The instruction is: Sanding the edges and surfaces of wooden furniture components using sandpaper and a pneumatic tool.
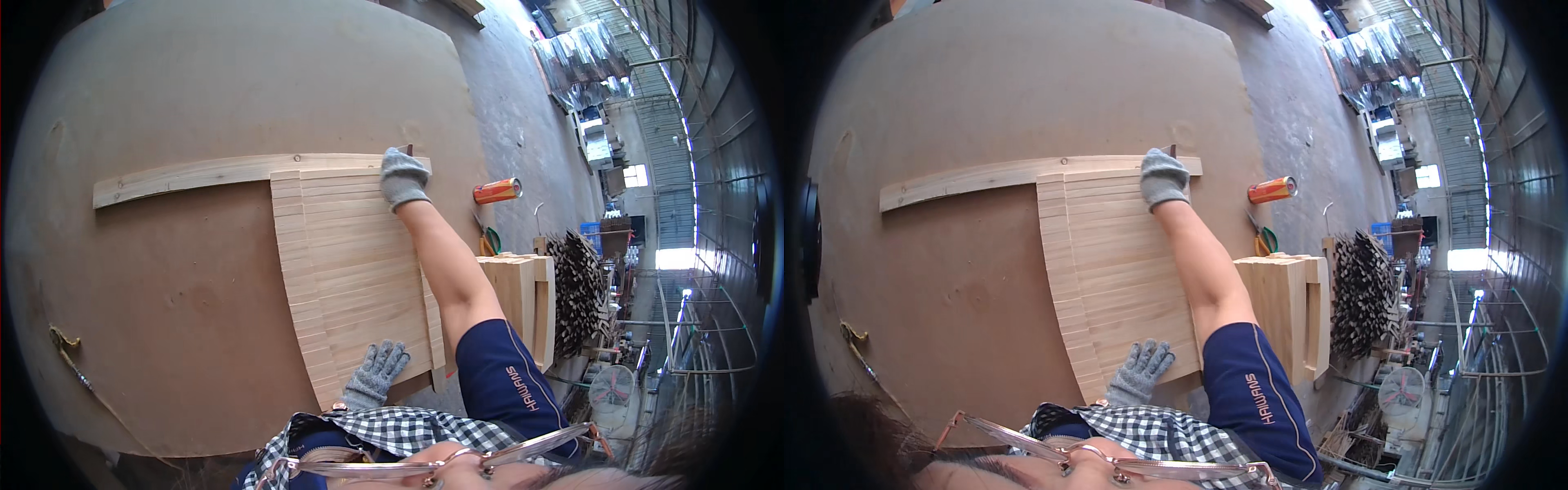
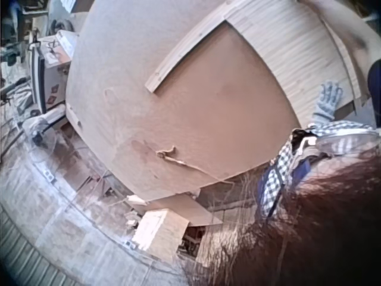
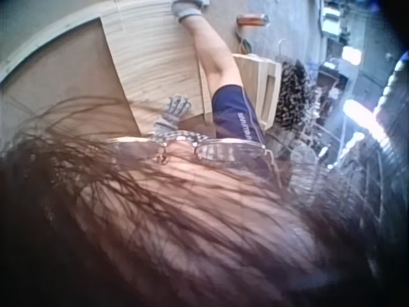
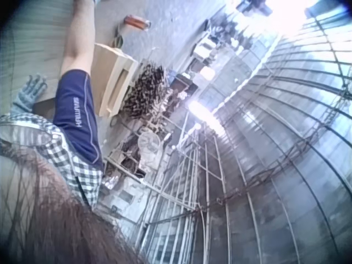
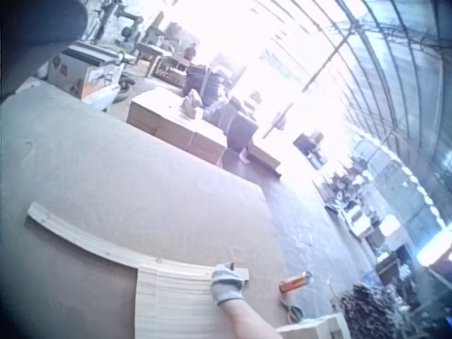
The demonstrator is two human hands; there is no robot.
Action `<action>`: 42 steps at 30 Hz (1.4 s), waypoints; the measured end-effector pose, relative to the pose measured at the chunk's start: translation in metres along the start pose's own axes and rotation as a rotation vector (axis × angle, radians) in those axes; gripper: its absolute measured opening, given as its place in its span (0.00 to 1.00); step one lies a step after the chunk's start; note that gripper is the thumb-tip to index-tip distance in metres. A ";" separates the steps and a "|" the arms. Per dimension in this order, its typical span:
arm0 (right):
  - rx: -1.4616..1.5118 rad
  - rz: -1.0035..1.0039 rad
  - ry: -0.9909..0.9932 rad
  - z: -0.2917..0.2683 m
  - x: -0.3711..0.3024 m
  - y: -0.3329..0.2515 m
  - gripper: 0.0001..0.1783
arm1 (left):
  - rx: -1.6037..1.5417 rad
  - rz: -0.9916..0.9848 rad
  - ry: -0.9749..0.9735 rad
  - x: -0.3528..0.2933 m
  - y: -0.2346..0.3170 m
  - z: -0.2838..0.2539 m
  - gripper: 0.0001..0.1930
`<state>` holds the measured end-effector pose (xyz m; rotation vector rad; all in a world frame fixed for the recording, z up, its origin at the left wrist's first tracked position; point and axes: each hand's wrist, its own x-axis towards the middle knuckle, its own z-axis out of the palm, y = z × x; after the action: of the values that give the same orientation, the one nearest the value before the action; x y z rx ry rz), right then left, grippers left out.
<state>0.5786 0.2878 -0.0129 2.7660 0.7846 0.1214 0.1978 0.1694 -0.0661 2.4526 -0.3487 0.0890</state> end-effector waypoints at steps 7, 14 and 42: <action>-0.792 -0.348 -0.042 0.030 -0.066 0.006 0.18 | 0.014 -0.008 -0.038 0.009 -0.001 0.002 0.32; -0.071 0.027 -0.340 0.002 -0.100 0.015 0.22 | -0.047 -0.042 -0.016 0.013 -0.001 0.011 0.32; -0.005 0.052 -0.092 0.011 -0.033 -0.015 0.13 | -0.055 -0.012 0.073 -0.005 0.002 0.019 0.33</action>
<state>0.5448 0.2804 -0.0277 2.7660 0.6890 0.0053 0.1923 0.1573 -0.0806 2.3900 -0.3008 0.1619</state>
